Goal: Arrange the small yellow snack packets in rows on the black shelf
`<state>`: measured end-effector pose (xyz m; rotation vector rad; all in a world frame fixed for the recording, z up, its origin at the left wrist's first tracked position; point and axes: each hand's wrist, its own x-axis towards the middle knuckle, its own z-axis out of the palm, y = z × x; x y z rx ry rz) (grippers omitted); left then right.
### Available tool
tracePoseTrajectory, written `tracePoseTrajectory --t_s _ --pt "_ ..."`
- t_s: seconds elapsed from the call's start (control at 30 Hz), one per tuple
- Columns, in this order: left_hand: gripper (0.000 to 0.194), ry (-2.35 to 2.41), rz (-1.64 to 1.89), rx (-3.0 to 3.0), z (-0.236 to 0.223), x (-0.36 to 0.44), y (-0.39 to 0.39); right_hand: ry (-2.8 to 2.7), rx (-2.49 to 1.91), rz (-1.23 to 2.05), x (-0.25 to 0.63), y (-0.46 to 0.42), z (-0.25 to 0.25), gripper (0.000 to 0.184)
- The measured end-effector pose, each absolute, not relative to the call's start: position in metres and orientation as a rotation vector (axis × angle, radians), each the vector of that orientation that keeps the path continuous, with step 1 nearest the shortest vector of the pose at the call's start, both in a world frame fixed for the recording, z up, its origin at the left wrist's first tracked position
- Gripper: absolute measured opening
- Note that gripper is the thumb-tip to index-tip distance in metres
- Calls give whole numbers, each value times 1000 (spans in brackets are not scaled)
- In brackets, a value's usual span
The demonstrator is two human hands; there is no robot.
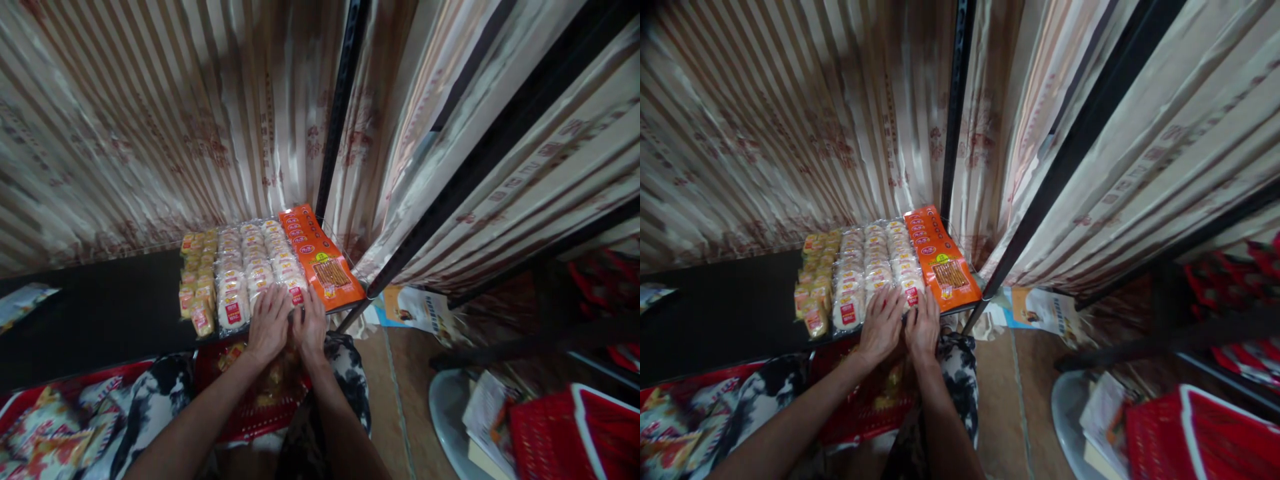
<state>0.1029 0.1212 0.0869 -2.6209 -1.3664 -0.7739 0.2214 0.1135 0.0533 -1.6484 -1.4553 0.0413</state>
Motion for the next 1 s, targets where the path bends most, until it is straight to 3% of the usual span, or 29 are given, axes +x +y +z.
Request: tracePoseTrajectory --t_s 0.5,1.0 --pt "47 -1360 -668 -2565 75 105 131 -1497 -1631 -130 218 116 70 38" --pt "43 -1329 -641 -2503 71 104 135 -1588 -1444 62 217 141 62 42"
